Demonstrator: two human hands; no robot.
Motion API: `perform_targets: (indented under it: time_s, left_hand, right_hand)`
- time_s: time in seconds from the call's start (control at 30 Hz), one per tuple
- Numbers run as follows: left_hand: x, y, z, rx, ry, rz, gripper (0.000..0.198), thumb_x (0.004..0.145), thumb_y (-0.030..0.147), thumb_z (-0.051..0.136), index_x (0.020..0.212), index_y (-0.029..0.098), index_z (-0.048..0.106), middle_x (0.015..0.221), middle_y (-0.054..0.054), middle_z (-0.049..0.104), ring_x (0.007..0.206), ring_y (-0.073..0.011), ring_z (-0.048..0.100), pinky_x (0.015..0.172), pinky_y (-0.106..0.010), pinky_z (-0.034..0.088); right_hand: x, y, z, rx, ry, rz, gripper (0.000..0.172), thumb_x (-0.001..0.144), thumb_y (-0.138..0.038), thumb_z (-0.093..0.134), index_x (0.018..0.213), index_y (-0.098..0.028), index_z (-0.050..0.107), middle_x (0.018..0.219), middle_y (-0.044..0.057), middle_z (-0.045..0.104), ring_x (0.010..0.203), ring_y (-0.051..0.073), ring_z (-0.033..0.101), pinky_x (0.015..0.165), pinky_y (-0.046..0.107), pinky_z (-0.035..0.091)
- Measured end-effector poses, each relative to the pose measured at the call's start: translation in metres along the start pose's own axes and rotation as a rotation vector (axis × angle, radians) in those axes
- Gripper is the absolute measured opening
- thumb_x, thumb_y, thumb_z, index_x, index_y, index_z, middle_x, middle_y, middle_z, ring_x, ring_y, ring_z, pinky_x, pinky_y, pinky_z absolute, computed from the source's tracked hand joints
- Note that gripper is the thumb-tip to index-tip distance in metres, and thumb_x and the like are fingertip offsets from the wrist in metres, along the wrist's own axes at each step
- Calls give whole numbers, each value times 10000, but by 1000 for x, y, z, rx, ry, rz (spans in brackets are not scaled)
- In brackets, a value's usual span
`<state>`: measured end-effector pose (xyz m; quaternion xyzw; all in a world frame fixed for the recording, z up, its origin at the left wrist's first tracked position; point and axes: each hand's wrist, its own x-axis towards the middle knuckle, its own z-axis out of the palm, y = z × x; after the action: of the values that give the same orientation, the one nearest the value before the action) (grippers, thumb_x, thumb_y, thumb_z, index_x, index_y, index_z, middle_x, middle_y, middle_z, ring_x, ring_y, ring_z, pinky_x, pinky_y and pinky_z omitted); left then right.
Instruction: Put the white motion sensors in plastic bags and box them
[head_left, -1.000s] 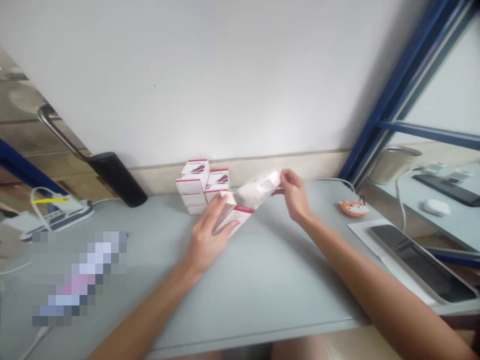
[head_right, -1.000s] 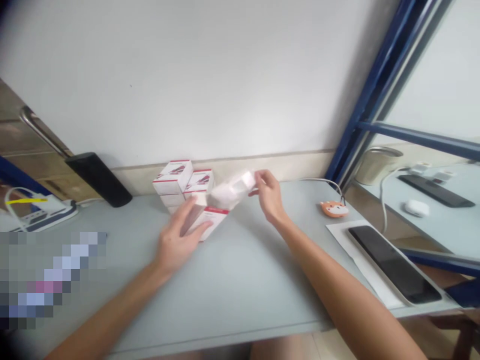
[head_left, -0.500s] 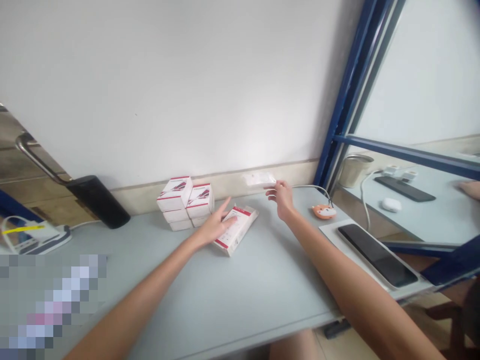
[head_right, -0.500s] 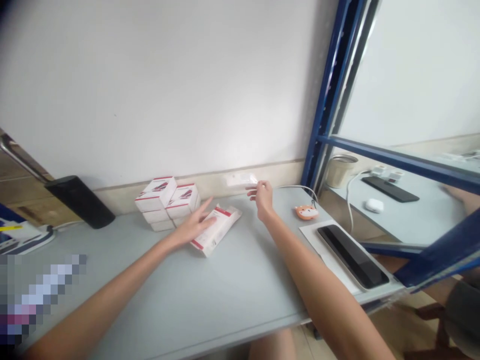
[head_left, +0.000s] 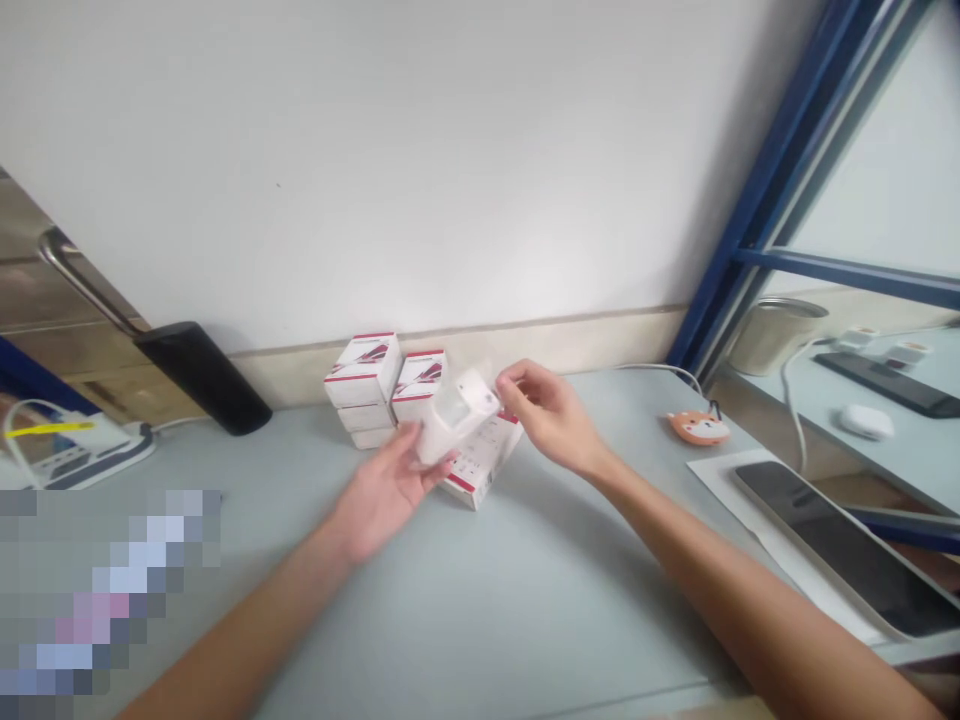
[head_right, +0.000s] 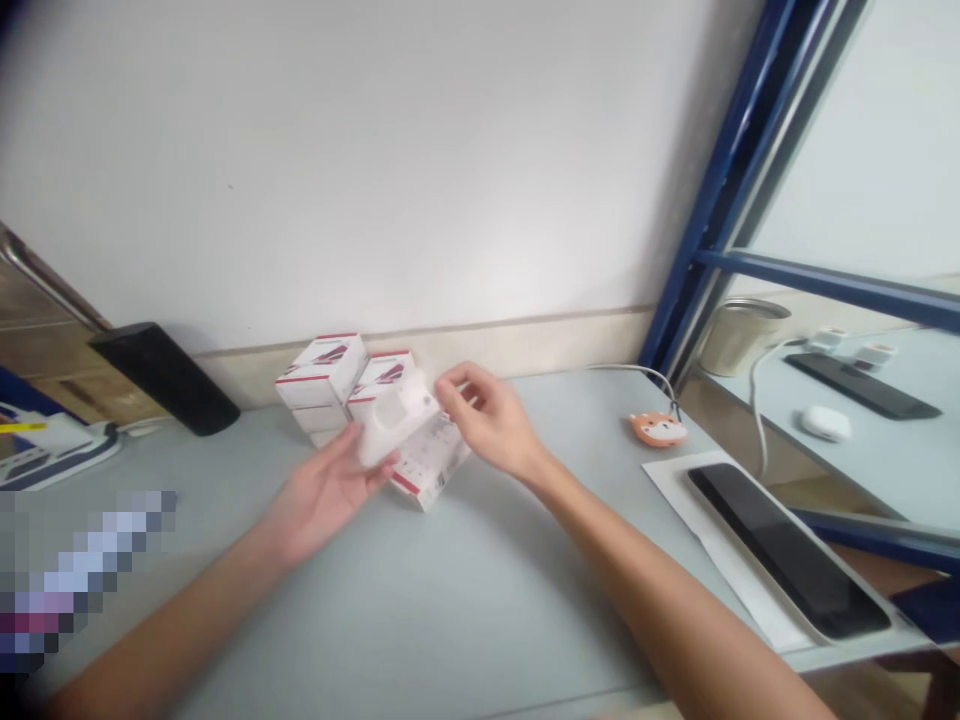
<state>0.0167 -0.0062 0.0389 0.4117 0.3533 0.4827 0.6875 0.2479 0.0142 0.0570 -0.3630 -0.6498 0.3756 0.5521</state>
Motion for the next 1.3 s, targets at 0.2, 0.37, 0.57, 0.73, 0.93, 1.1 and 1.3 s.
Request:
perform_targets:
  time_s: [0.2, 0.37, 0.57, 0.73, 0.93, 1.1, 1.3]
  left_hand:
    - [-13, -11, -6, -133, -129, -152, 494, 1019, 606, 508, 1297, 257, 720, 1424, -120, 690, 1096, -302, 753, 871, -438, 641]
    - [-17, -12, 0, -21, -133, -158, 361, 1017, 413, 597, 1338, 280, 693, 1441, -103, 666, 1082, -274, 745, 907, -404, 612]
    - [-21, -9, -2, 121, -122, -129, 430, 978, 389, 624, 1378, 236, 662, 1202, -148, 748, 921, -284, 741, 735, -396, 590]
    - [-23, 0, -5, 242, -116, -172, 331, 917, 446, 687, 1185, 253, 718, 1108, -111, 770, 913, -276, 731, 719, -392, 592]
    - [-8, 7, -21, 186, -62, -69, 295, 916, 421, 669, 1155, 249, 660, 1117, -110, 780, 860, -290, 759, 769, -461, 605]
    - [-6, 2, -23, 51, -132, -66, 364, 966, 421, 596, 1290, 255, 600, 1345, -151, 708, 1051, -357, 758, 821, -512, 612]
    - [-19, -6, -13, -12, -143, -112, 386, 920, 317, 736, 1244, 342, 529, 1385, -48, 688, 1218, -302, 711, 994, -475, 563]
  right_hand:
    - [-1, -9, -5, 269, -25, 112, 348, 953, -584, 673, 895, -241, 680, 910, 20, 708, 723, 152, 611, 668, 299, 539]
    - [17, 22, -29, 384, 307, 166, 274, 936, -524, 718, 964, -252, 699, 1104, 34, 746, 991, 174, 717, 892, 292, 609]
    - [18, 75, -33, 330, 460, 339, 261, 915, -482, 741, 938, -248, 627, 1265, 53, 740, 1151, 212, 733, 1019, 355, 599]
    - [7, 83, -18, -278, 189, 348, 307, 1005, -562, 557, 1028, -256, 573, 1033, 67, 802, 844, 231, 776, 747, 370, 588]
    - [11, 59, -37, -588, 136, 425, 245, 1007, -498, 501, 1020, -267, 580, 744, 13, 771, 462, 172, 621, 497, 310, 445]
    - [12, 73, -46, -705, 207, 309, 341, 1033, -540, 436, 1125, -278, 633, 903, 34, 789, 552, 175, 630, 555, 312, 454]
    - [13, 81, -46, -733, 298, 104, 498, 1046, -528, 416, 1437, -268, 581, 1431, 129, 653, 1044, 281, 683, 899, 454, 520]
